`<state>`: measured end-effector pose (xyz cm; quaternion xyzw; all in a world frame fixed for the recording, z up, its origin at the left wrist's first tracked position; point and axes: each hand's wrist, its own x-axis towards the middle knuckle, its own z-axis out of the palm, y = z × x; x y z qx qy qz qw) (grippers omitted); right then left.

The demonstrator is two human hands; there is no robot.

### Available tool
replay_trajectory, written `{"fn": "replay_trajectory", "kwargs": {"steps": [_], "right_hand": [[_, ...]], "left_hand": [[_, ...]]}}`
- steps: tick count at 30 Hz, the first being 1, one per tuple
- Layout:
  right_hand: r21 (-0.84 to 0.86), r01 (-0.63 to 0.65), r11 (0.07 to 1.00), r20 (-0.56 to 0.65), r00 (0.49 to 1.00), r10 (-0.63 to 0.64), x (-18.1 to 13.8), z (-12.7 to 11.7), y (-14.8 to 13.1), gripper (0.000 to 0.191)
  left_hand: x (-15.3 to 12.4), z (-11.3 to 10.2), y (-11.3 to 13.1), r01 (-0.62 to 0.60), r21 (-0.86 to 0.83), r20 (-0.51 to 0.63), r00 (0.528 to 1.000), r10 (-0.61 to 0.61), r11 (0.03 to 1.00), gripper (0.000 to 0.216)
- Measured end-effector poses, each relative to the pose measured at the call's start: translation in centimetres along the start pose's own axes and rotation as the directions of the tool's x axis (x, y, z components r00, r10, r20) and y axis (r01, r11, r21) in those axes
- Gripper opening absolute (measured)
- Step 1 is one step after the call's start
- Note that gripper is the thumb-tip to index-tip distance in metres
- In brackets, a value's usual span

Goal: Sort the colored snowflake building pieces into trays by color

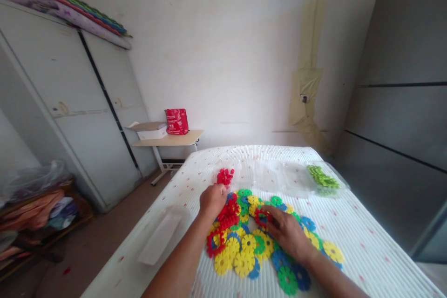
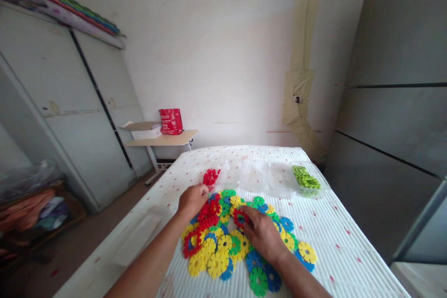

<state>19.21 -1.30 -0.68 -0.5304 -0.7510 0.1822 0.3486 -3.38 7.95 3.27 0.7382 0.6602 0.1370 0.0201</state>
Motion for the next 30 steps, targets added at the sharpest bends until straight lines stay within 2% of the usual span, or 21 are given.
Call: {"fn": "replay_trajectory", "kwargs": {"steps": [6, 13, 16, 20, 24, 27, 30], "right_hand": [[-0.004, 0.026, 1.0, -0.004, 1.0, -0.026, 0.0, 0.1, -0.3, 0.035], [-0.011, 0.025, 1.0, 0.004, 1.0, -0.025, 0.0, 0.1, -0.3, 0.034], [-0.012, 0.016, 1.0, 0.013, 1.0, -0.016, 0.0, 0.0, -0.4, 0.034], [-0.013, 0.003, 1.0, 0.01, 1.0, -0.003, 0.0, 0.0, -0.3, 0.038], [0.002, -0.003, 1.0, 0.002, 1.0, 0.003, 0.0, 0.0, -0.1, 0.037], [0.015, -0.013, 1.0, -0.027, 1.0, 0.014, 0.0, 0.1, 0.1, 0.036], [0.051, -0.061, 0.997, -0.049, 0.997, 0.063, 0.0, 0.1, 0.1, 0.039]], "left_hand": [[-1.9, 1.0, -0.1, -0.063, 0.007, 0.121, 0.991, 0.062, 0.998, 0.023], [-1.8, 1.9, 0.4, -0.027, -0.011, 0.146, 0.989, 0.028, 1.0, 0.026], [-1.9, 2.0, 0.6, -0.014, -0.031, 0.13, 0.991, 0.018, 0.999, 0.028], [-2.2, 1.9, 1.1, -0.039, -0.105, 0.047, 0.998, 0.044, 0.994, 0.02], [-2.5, 1.6, 1.5, -0.098, -0.232, 0.016, 0.994, 0.104, 0.968, 0.014], [-2.8, 1.3, 1.7, -0.1, -0.302, -0.023, 0.995, 0.097, 0.948, 0.008], [-3.2, 1.5, 1.8, -0.086, -0.48, -0.05, 0.996, 0.071, 0.873, 0.004]]}}
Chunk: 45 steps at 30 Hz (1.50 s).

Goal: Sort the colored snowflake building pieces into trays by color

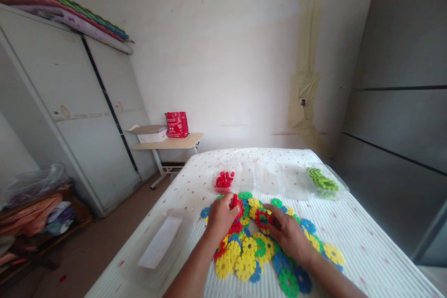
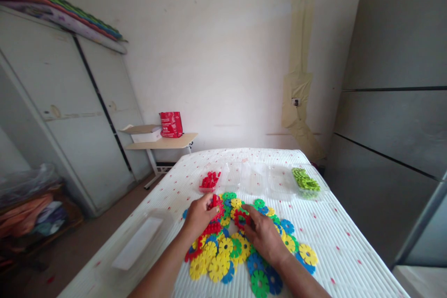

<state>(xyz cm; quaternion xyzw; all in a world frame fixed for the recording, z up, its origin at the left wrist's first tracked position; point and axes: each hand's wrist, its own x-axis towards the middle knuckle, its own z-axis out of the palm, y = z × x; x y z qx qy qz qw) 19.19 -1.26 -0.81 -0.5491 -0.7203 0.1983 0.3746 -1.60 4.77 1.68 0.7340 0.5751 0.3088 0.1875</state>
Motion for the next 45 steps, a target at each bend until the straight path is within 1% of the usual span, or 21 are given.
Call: {"fn": "replay_trajectory", "kwargs": {"steps": [2, 3, 5, 6, 8, 9, 10, 12, 16, 19, 22, 26, 30, 34, 36, 38, 40, 43, 45], "right_hand": [[0.068, -0.045, 0.997, -0.013, 0.999, 0.047, 0.1, -0.1, -0.2, 0.035], [0.122, -0.063, 0.991, -0.018, 0.998, 0.066, 0.1, -0.1, -0.4, 0.03], [0.268, -0.089, 0.959, 0.0, 0.996, 0.093, 0.3, -0.2, -0.6, 0.017], [0.349, -0.1, 0.932, 0.026, 0.995, 0.098, 0.4, -0.2, -0.7, 0.016], [0.477, -0.129, 0.87, 0.089, 0.991, 0.098, 0.5, -0.1, -0.6, 0.023], [0.509, -0.141, 0.849, 0.111, 0.989, 0.097, 0.5, 0.0, -0.5, 0.027], [0.52, -0.145, 0.842, 0.12, 0.988, 0.096, 0.5, 0.1, -0.4, 0.031], [0.499, -0.136, 0.856, 0.118, 0.989, 0.089, 0.4, 0.2, -0.2, 0.036], [0.434, -0.105, 0.895, 0.137, 0.989, 0.05, 0.3, 0.3, -0.5, 0.035], [0.375, -0.091, 0.923, 0.125, 0.991, 0.046, 0.2, 0.2, -0.6, 0.032], [0.349, -0.091, 0.933, 0.112, 0.992, 0.054, 0.3, 0.3, -0.5, 0.031], [0.385, -0.074, 0.92, 0.111, 0.993, 0.033, 0.3, 0.5, -0.3, 0.025], [0.398, -0.098, 0.912, 0.093, 0.993, 0.066, 0.2, 0.8, -0.4, 0.023], [0.462, -0.128, 0.878, 0.139, 0.988, 0.071, 0.2, 1.0, -0.4, 0.023], [0.477, -0.136, 0.868, 0.14, 0.987, 0.078, 0.1, 1.0, -0.3, 0.023], [0.467, -0.141, 0.873, 0.128, 0.988, 0.091, 0.2, 0.9, -0.3, 0.022], [0.449, -0.134, 0.884, 0.107, 0.99, 0.096, 0.2, 0.8, -0.4, 0.021], [0.441, -0.128, 0.888, 0.085, 0.991, 0.1, 0.3, 0.6, -0.4, 0.018], [0.45, -0.134, 0.883, 0.084, 0.991, 0.107, 0.3, 0.5, -0.3, 0.017]], "left_hand": [[-0.4, 0.4, -0.3, 0.005, -0.201, -0.025, 1.0, -0.01, 0.98, 0.008], [-0.6, 0.7, -0.6, 0.002, -0.298, -0.041, 0.999, -0.014, 0.955, 0.011], [-1.1, 1.5, -1.1, 0.002, -0.451, -0.061, 0.998, -0.033, 0.892, 0.017], [-1.4, 1.9, -1.4, 0.012, -0.506, -0.058, 0.997, -0.048, 0.863, 0.02], [-1.9, 2.5, -1.7, 0.046, -0.575, -0.02, 0.997, -0.07, 0.817, 0.023], [-2.2, 2.8, -1.7, 0.061, -0.595, 0.006, 0.997, -0.071, 0.801, 0.024], [-2.4, 2.9, -1.6, 0.068, -0.61, 0.03, 0.998, -0.063, 0.789, 0.024], [-2.8, 3.1, -1.2, 0.056, -0.632, 0.061, 0.998, -0.022, 0.773, 0.025], [-3.5, 3.1, -0.2, 0.014, -0.617, 0.086, 0.995, 0.049, 0.787, 0.027], [-3.9, 3.0, 0.1, 0.017, -0.616, 0.11, 0.992, 0.065, 0.788, 0.026], [-4.1, 2.8, 0.2, 0.034, -0.651, 0.123, 0.99, 0.062, 0.758, 0.027], [-4.2, 2.5, 0.3, 0.064, -0.678, 0.151, 0.987, 0.054, 0.732, 0.028], [-4.3, 2.5, 0.5, 0.106, -0.686, 0.212, 0.976, 0.058, 0.72, 0.03], [-4.4, 2.6, 0.6, 0.118, -0.694, 0.213, 0.976, 0.046, 0.71, 0.032], [-4.3, 2.7, 0.4, 0.131, -0.681, 0.212, 0.977, 0.023, 0.721, 0.032], [-4.1, 2.8, 0.1, 0.12, -0.649, 0.184, 0.983, 0.001, 0.751, 0.032], [-3.9, 2.9, -0.2, 0.067, -0.574, 0.104, 0.995, -0.008, 0.816, 0.032], [-3.5, 2.8, -0.6, -0.031, -0.375, -0.034, 0.999, 0.02, 0.926, 0.032], [-3.4, 2.6, -0.7, -0.058, -0.245, -0.082, 0.996, 0.039, 0.968, 0.037]]}}
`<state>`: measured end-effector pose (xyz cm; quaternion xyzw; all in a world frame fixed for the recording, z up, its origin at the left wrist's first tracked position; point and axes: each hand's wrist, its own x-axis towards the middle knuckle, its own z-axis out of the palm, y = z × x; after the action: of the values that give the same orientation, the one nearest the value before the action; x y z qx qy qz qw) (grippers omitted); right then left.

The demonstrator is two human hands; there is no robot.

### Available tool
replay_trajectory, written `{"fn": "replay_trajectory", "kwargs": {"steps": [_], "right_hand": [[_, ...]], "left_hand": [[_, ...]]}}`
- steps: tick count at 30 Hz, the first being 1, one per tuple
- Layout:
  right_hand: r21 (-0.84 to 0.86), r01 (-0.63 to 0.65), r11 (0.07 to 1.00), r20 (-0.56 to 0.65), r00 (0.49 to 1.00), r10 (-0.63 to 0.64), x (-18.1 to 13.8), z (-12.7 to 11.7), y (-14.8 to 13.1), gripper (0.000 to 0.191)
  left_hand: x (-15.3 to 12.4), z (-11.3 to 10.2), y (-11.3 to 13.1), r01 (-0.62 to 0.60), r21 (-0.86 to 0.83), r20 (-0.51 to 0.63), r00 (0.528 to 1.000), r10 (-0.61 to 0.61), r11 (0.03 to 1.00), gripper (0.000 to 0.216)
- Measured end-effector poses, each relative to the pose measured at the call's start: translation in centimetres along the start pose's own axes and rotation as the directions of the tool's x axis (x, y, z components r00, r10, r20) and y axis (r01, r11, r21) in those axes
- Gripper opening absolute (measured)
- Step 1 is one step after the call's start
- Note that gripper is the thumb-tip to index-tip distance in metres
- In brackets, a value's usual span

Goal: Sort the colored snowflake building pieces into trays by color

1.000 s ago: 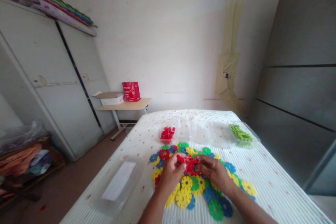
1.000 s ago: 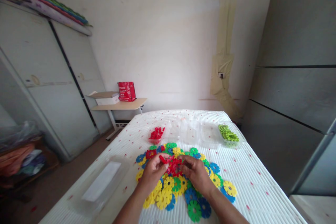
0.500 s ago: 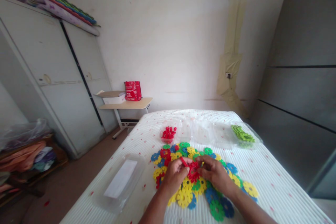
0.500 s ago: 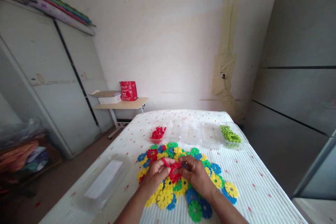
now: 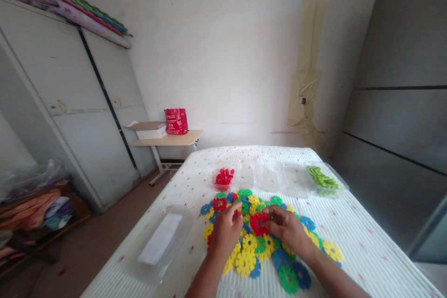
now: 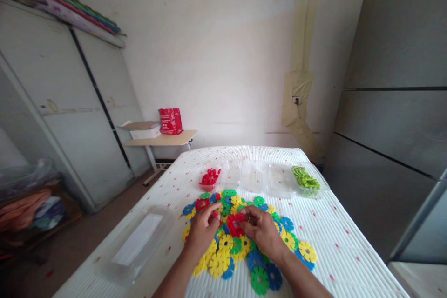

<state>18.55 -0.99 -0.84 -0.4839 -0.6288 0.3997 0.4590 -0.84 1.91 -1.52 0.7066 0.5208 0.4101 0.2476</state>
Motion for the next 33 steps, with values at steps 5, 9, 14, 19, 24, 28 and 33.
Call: {"fn": "replay_trajectory", "kwargs": {"steps": [5, 9, 14, 19, 24, 28, 33], "right_hand": [[0.042, -0.004, 0.999, 0.001, 1.0, 0.004, 0.0, 0.1, 0.1, 0.017], [0.137, -0.041, 0.99, 0.007, 0.999, 0.04, 0.0, 0.1, -0.4, 0.021], [0.251, -0.083, 0.964, 0.044, 0.996, 0.074, 0.0, 0.2, -1.0, 0.026], [0.292, -0.076, 0.953, 0.041, 0.997, 0.067, 0.0, 0.5, -0.7, 0.03], [0.318, -0.022, 0.948, -0.021, 0.999, 0.03, 0.0, 0.4, -1.0, 0.041], [0.32, -0.033, 0.947, 0.001, 0.999, 0.034, 0.0, 0.4, -1.3, 0.034], [0.249, -0.057, 0.967, -0.002, 0.998, 0.059, -0.1, 0.6, -0.5, 0.029]], "left_hand": [[-0.1, -0.2, 0.1, -0.127, 0.133, -0.042, 0.99, 0.133, 0.983, 0.057], [-0.5, -0.2, 0.6, -0.169, -0.017, -0.024, 0.985, 0.169, 0.985, 0.04], [-0.9, 0.3, 1.7, 0.021, -0.335, 0.113, 0.993, 0.018, 0.942, 0.043], [-0.9, 1.2, 2.1, 0.215, -0.537, 0.173, 0.974, -0.144, 0.815, 0.034], [0.9, -0.9, 1.4, 0.254, -0.635, 0.104, 0.964, -0.245, 0.73, 0.032], [5.0, -4.5, 0.2, 0.193, -0.515, -0.131, 0.945, -0.299, 0.835, 0.029], [12.0, -6.1, -1.0, 0.256, -0.419, -0.275, 0.879, -0.39, 0.871, 0.027]]}}
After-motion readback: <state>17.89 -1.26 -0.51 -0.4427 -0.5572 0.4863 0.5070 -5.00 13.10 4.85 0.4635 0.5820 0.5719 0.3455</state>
